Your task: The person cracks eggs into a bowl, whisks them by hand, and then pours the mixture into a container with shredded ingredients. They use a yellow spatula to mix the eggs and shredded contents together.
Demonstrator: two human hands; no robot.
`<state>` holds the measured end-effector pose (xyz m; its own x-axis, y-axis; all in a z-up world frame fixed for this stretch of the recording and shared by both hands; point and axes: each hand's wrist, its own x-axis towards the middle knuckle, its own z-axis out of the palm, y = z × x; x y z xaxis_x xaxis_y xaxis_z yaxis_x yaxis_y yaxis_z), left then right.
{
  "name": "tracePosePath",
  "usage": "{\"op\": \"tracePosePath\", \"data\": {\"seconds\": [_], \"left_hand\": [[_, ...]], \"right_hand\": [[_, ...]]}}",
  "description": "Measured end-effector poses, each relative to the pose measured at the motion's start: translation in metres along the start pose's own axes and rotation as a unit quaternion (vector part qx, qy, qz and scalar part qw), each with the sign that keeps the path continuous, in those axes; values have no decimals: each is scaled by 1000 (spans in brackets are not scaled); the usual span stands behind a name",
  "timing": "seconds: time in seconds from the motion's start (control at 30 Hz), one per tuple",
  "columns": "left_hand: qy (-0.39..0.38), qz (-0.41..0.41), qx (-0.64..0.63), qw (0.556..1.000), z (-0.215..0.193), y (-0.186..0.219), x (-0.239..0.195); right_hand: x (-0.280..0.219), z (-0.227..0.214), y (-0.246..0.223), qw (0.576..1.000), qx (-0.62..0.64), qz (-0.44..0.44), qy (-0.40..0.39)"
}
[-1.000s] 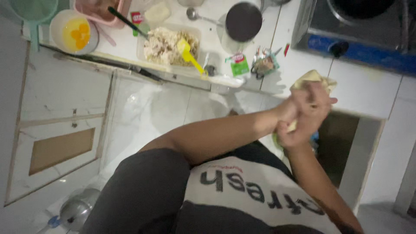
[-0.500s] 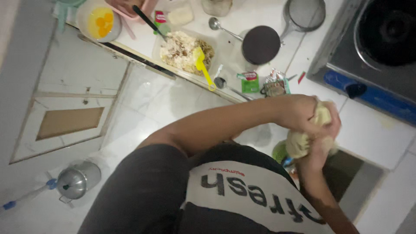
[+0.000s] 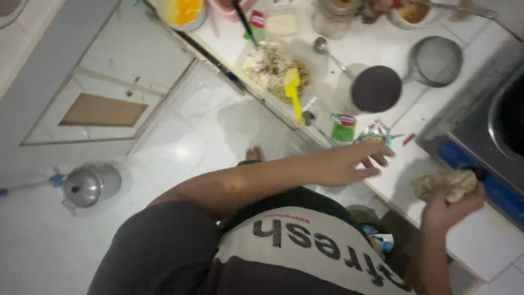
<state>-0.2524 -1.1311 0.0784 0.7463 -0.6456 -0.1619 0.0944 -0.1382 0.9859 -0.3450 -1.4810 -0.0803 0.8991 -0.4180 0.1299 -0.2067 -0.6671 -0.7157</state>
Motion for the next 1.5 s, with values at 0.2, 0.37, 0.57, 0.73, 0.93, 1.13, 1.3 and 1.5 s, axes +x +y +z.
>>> {"op": "tracePosePath", "data": {"seconds": [0.2,0.37,0.57,0.73,0.93,1.13,1.3,1.5], "left_hand": [[247,53,-123,960,-144,-31,-104],[458,-32,-17,888,-286,-115,-186],[581,-128,-102,797,-468,-222,-201],[555,-190,-171,791,-555,-260,-183],[526,-50,-210,822,-567,-281,-176],[531,-50,-216,818,-557,-285,-187],[518,-16,-214,828,-551,-274,-206],[496,-2,-169,851,-549,-252,-227]], "right_hand": [[2,9,-51,935,-289,-187,84],[13,66,-225,955,-113,-275,-3],[-3,209,-420,938,6,-314,-144],[-11,286,-513,950,19,-236,-205],[-21,340,-561,945,56,-228,-227],[-37,394,-575,924,134,-163,-318],[-32,476,-564,856,256,27,-449],[-15,553,-563,769,360,183,-496]]}}
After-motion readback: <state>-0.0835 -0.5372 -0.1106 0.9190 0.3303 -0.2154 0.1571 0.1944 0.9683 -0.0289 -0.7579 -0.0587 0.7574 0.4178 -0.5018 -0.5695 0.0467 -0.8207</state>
